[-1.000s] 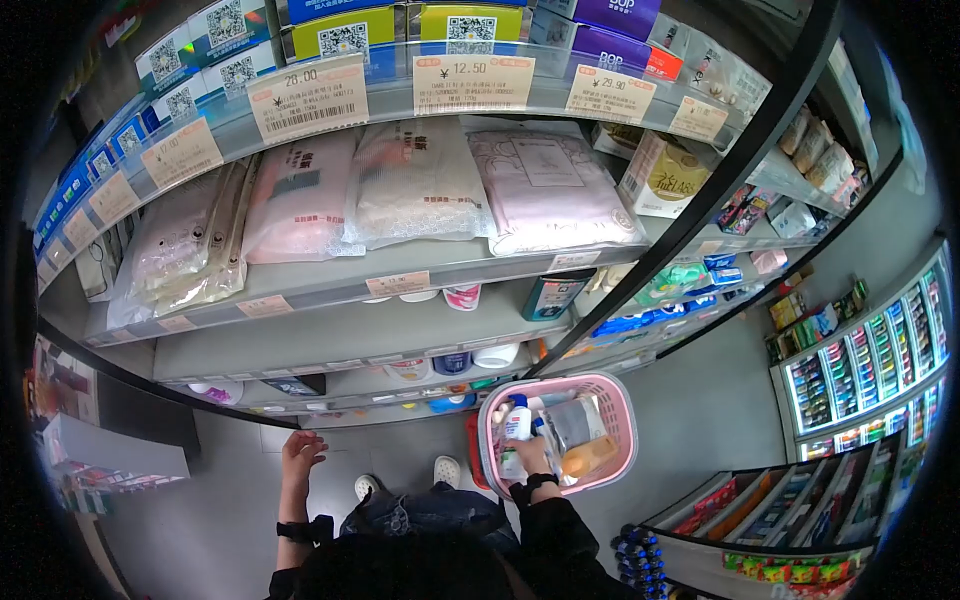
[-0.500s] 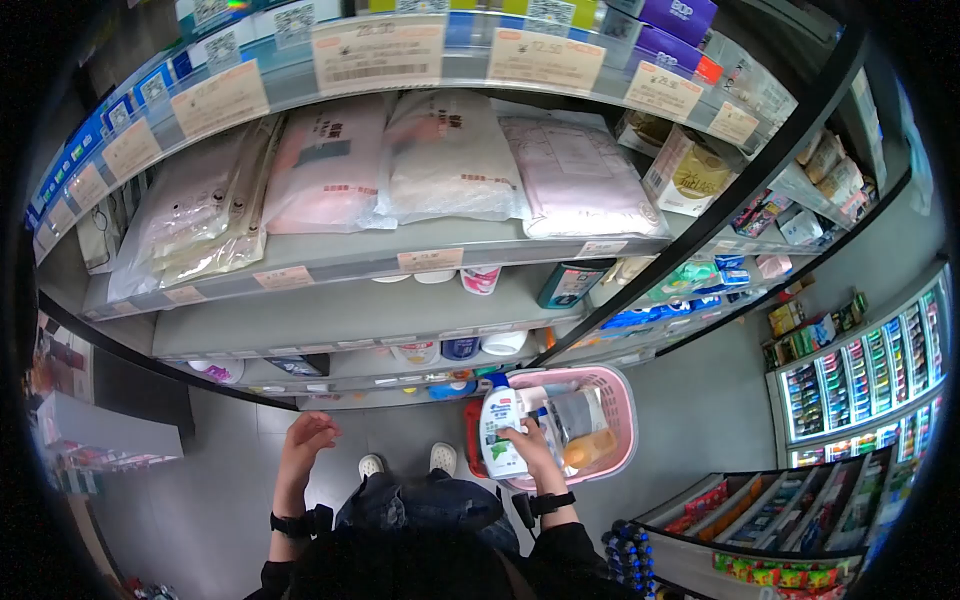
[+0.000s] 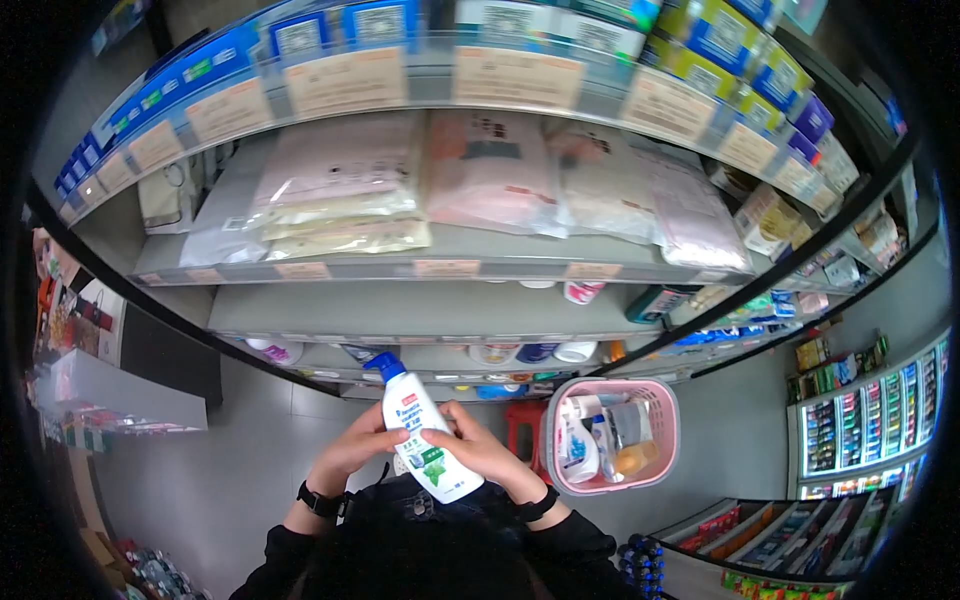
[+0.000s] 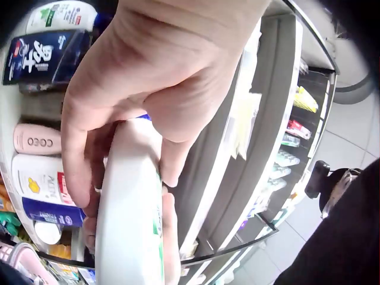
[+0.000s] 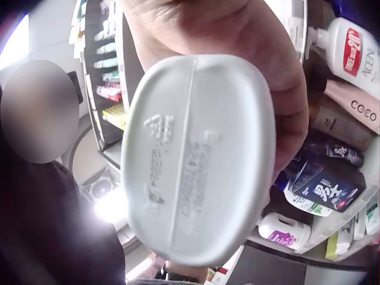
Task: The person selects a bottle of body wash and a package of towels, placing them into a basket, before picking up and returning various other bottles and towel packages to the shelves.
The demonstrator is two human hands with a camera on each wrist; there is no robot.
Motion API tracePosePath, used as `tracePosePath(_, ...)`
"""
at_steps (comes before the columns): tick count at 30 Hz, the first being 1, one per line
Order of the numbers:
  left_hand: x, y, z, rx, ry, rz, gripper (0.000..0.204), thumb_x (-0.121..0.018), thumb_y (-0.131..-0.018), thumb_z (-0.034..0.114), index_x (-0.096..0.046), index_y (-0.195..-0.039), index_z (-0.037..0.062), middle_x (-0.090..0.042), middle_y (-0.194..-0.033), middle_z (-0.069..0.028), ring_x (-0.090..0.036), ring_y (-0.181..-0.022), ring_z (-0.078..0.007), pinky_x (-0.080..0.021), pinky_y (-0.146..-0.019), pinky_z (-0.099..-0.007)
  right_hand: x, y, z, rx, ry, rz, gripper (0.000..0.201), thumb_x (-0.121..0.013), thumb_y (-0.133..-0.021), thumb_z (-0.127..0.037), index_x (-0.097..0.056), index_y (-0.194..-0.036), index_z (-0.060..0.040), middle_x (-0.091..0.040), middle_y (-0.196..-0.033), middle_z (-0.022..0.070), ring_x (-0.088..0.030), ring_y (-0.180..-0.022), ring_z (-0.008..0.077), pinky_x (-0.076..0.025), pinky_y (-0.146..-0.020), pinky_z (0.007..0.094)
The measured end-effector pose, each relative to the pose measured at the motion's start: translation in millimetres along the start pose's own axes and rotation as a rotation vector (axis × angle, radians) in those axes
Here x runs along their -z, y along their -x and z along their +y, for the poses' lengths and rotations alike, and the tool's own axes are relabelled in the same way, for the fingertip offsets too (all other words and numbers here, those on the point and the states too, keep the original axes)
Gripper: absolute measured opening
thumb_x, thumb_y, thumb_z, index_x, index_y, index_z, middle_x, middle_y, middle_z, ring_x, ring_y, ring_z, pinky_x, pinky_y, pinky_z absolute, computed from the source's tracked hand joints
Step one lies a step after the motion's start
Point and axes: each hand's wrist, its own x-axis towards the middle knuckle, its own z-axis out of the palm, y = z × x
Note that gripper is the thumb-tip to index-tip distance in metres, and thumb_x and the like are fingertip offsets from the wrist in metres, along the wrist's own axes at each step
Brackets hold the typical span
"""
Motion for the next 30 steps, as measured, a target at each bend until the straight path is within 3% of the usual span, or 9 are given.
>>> tracePosePath(4, 40.0, 22.5, -5.9, -0.040, -0.017, 0.031, 0.045, -0.075, -0.082, 0.019, -0.054, -0.119, 0.0032, -0.064, -0.104, -0.0039, -0.061, -0.096, -0.0132, -0.050, -0.080, -0.0281, -31.0, -23.6, 11.0, -0.003, 0.205, -0.132, 0.044, -0.064, -0.092, -0.023, -0.043, -0.125, -0.0022, -0.062, -0.102, 0.0105, -0.060, -0.093, 0.0137, -0.047, -0.079, 0.0271)
tracePosePath(8, 85.0, 35.6, -29.6, 0.047, 0.079, 0.266, 0.041, -0.079, -0.077, 0.019, -0.059, -0.111, 0.0065, -0.066, -0.096, -0.0024, -0.063, -0.086, -0.0111, -0.050, -0.069, -0.0251, -43.9, -35.1, 18.2, 0.065, 0.211, -0.163, 0.055, -0.065, -0.091, -0.019, -0.039, -0.137, -0.0033, -0.059, -0.115, 0.0137, -0.057, -0.105, 0.0161, -0.046, -0.089, 0.0298)
tracePosePath(10, 113.2, 38.3, -36.2, -0.024, -0.005, 0.389, 0.040, -0.078, -0.077, 0.017, -0.058, -0.111, 0.0069, -0.066, -0.097, -0.0025, -0.063, -0.086, -0.0108, -0.050, -0.068, -0.0243, -40.5, -32.5, 19.5, 0.153, 0.365, -0.071, 0.048, -0.064, -0.091, -0.016, -0.044, -0.133, -0.0030, -0.059, -0.116, 0.0125, -0.058, -0.106, 0.0166, -0.046, -0.091, 0.0305)
tracePosePath(12, 132.1, 39.1, -33.4, -0.077, -0.032, 0.457, 0.041, -0.079, -0.075, 0.011, -0.057, -0.109, 0.0057, -0.066, -0.095, -0.0038, -0.064, -0.084, -0.0129, -0.052, -0.070, -0.0268, -37.6, -24.1, 17.6, 0.110, 0.219, -0.040, 0.041, -0.062, -0.091, -0.013, -0.048, -0.129, -0.0029, -0.059, -0.116, 0.0106, -0.058, -0.106, 0.0164, -0.046, -0.093, 0.0298)
tracePosePath(14, 159.1, 31.2, -41.2, -0.288, -0.221, 0.698, 0.043, -0.079, -0.071, 0.003, -0.055, -0.107, 0.0038, -0.066, -0.093, -0.0058, -0.065, -0.082, -0.0158, -0.053, -0.073, -0.0300, -29.9, -15.3, 24.3, 0.089, 0.138, 0.036, 0.041, -0.064, -0.090, -0.015, -0.050, -0.127, -0.0033, -0.060, -0.111, 0.0076, -0.059, -0.099, 0.0137, -0.048, -0.086, 0.0279)
tracePosePath(18, 195.1, 13.1, -26.0, -0.439, -0.535, 0.826, 0.047, -0.082, -0.065, 0.002, -0.054, -0.103, 0.0004, -0.066, -0.090, -0.0095, -0.065, -0.081, -0.0176, -0.052, -0.074, -0.0316, -18.9, 7.7, 40.3, 0.070, 0.050, 0.250, 0.038, -0.063, -0.090, -0.010, -0.051, -0.126, -0.0036, -0.061, -0.107, 0.0055, -0.059, -0.099, 0.0112, -0.047, -0.085, 0.0251)
tracePosePath(22, 237.9, -12.4, -35.8, -0.411, -0.754, 0.743, 0.051, -0.085, -0.062, 0.006, -0.056, -0.103, -0.0021, -0.068, -0.090, -0.0119, -0.066, -0.083, -0.0189, -0.052, -0.075, -0.0320, -14.2, 36.5, 54.0, 0.049, -0.060, 0.438, 0.033, -0.060, -0.091, -0.009, -0.053, -0.123, -0.0026, -0.063, -0.105, 0.0065, -0.060, -0.096, 0.0123, -0.046, -0.085, 0.0241)
tracePosePath(27, 251.3, -28.7, -34.9, -0.444, -0.937, 0.612, 0.063, -0.084, -0.061, 0.007, -0.053, -0.115, -0.0025, -0.069, -0.096, -0.0170, -0.067, -0.088, -0.0307, -0.052, -0.078, -0.0350, -17.7, 70.8, 80.0, 0.063, -0.178, 0.632, 0.031, -0.059, -0.092, -0.011, -0.054, -0.121, -0.0018, -0.064, -0.106, 0.0061, -0.062, -0.094, 0.0133, -0.047, -0.080, 0.0242)
tracePosePath(30, 261.8, -46.0, -37.7, -0.379, -0.911, 0.587, 0.045, -0.084, -0.062, 0.013, -0.064, -0.099, -0.0022, -0.069, -0.094, -0.0186, -0.066, -0.089, -0.0350, -0.050, -0.078, -0.0380, -19.5, 82.7, 91.5, 0.035, -0.137, 0.738, 0.031, -0.058, -0.093, -0.014, -0.054, -0.121, -0.0029, -0.065, -0.106, 0.0058, -0.063, -0.094, 0.0141, -0.048, -0.081, 0.0271)
